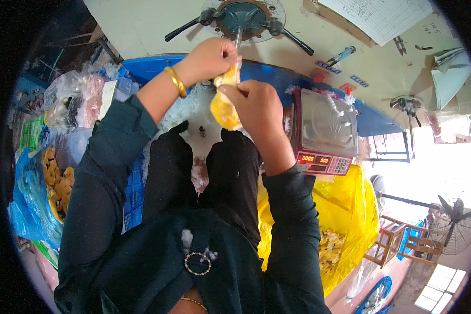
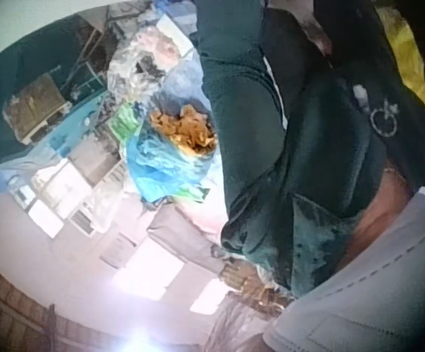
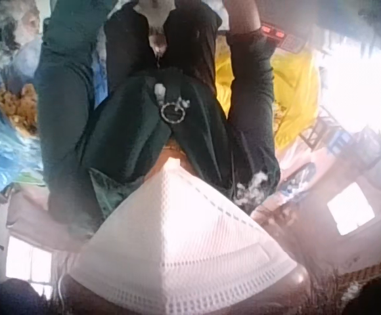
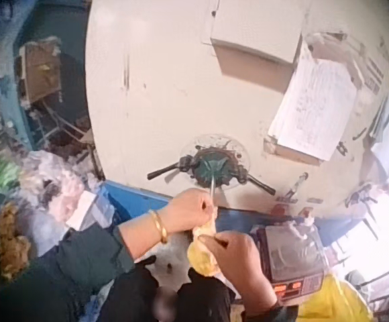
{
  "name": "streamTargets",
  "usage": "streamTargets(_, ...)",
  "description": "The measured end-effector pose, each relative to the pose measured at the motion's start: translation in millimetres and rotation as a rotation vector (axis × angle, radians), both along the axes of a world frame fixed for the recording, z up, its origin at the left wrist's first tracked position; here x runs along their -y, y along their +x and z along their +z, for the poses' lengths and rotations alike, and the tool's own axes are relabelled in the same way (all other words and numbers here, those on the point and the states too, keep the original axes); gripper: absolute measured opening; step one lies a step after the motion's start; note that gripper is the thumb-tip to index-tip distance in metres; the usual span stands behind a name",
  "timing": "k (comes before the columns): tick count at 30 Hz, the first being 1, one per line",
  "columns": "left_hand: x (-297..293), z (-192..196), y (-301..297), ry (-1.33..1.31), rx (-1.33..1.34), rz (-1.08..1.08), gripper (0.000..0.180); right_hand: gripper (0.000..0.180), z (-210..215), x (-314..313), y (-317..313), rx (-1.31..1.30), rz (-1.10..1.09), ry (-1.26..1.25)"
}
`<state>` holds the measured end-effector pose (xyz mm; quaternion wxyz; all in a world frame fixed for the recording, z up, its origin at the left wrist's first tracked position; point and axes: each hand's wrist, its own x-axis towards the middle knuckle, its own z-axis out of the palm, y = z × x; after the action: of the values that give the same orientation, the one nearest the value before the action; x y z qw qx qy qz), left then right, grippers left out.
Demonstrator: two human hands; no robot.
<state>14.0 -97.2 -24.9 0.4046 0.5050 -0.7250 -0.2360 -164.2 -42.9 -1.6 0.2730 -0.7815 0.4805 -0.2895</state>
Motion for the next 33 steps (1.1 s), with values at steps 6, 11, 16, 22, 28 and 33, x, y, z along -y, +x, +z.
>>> streamTargets(6,-44.9,4.1,-16.7,0.032,0.056,0.045,0.026,0.032,-18.0,-8.2,-3.9,0.140,-0.054,0.046)
streamTargets(11,-71.0,2.4,-24.9,-0.054,0.121,0.099,0.026,0.019,-23.4,-9.3,-11.5,0.183,0.040,0.070)
streamTargets(16,-60.8,6.4,-10.5,0.022,0.218,0.047,0.030,0.020,-44.0,48.3,-44.8,0.338,0.260,0.384)
streamTargets(22,-44.1,-4.0,-3.8,0.290,0.060,-0.032,0.048,0.019,-51.7,19.5,-11.7,0.122,-0.271,-0.583)
streamTargets(28,-44.1,-9.0,1.9,0.207,0.040,-0.099,0.054,0.036,-63.8,-50.1,19.9,-0.056,-0.246,-0.601)
streamTargets(33,-40.0,-2.8,5.8,0.317,0.018,-0.142,0.053,0.016,-101.4,-16.4,12.7,-0.118,-0.365,-0.574)
